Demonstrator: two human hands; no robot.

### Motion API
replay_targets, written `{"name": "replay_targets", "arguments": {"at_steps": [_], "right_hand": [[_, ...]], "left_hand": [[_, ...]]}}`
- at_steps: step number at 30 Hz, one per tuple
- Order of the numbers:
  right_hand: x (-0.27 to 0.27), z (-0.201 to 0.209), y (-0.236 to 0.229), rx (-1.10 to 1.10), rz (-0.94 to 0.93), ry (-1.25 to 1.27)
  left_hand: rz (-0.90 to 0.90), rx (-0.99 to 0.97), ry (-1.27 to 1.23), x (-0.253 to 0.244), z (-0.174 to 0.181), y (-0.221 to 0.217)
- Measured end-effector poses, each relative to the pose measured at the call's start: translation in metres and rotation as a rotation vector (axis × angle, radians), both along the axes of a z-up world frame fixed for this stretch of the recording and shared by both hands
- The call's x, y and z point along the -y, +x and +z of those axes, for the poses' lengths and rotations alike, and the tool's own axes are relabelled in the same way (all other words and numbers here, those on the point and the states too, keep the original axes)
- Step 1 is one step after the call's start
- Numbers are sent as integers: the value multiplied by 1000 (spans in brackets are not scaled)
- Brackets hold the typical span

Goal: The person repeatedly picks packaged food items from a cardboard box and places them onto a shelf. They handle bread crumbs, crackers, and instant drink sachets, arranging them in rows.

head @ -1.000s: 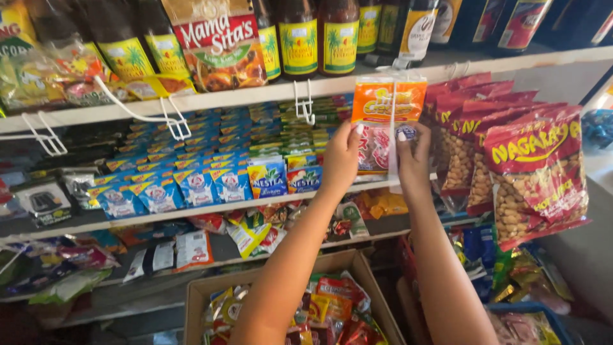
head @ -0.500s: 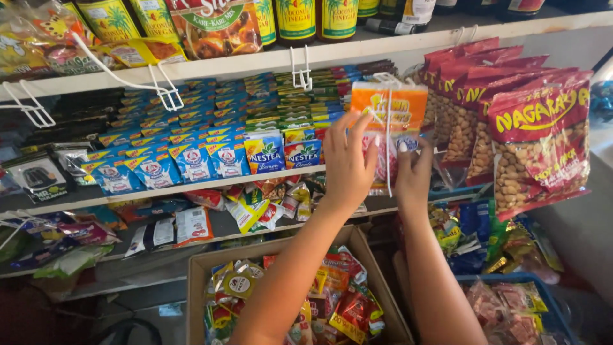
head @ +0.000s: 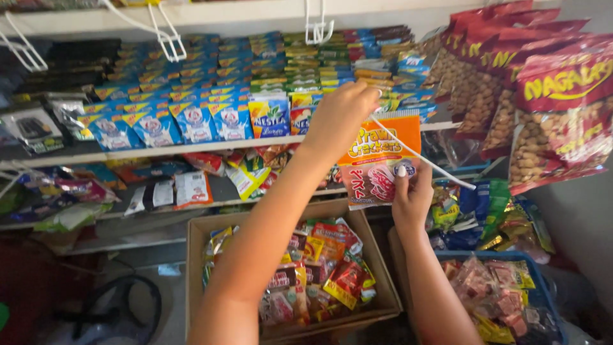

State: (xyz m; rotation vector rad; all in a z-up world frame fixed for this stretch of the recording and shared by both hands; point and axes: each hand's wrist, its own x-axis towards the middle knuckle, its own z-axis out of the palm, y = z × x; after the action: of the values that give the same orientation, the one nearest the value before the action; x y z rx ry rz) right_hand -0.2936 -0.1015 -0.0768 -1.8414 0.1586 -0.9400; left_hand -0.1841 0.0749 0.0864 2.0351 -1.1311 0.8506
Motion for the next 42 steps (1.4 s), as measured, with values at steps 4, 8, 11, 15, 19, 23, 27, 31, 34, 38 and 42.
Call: {"name": "replay_targets", "arguments": {"at_steps": [4, 8, 11, 15, 19, 23, 27, 31, 34, 38, 42], "right_hand": [[-1, -23, -19, 45, -54, -202], [-7, -54, -36, 110, 211, 69], [-15, -76, -39, 84, 261, 102], [-42, -92, -46, -47, 250, 11], [-80, -126, -37, -96, 366, -3], [-121, -229, -26, -533, 482, -213], [-179, -308, -39, -908, 626, -343], [-205, -391, -36, -938, 733, -317], [-220, -367, -23, -1130, 905, -159], [-227, -193, -21, -789, 1100, -17], [-198, -83, -47, -656, 1104, -33]], "left_hand": [[-14, 29, 64, -24, -20, 15], [116, -22, 53, -74, -42, 34], [222, 11, 61, -119, -64, 46], [397, -20, 176, -184, -125, 63], [619, -36, 274, -263, -179, 57], [742, -196, 344, -321, -213, 31], [742, -231, 305, -349, -227, -13], [742, -216, 316, -361, -234, -48], [678, -305, 272, -358, -234, -60], [628, -347, 257, -328, -216, -69], [530, -290, 238, -274, -227, -40]]}}
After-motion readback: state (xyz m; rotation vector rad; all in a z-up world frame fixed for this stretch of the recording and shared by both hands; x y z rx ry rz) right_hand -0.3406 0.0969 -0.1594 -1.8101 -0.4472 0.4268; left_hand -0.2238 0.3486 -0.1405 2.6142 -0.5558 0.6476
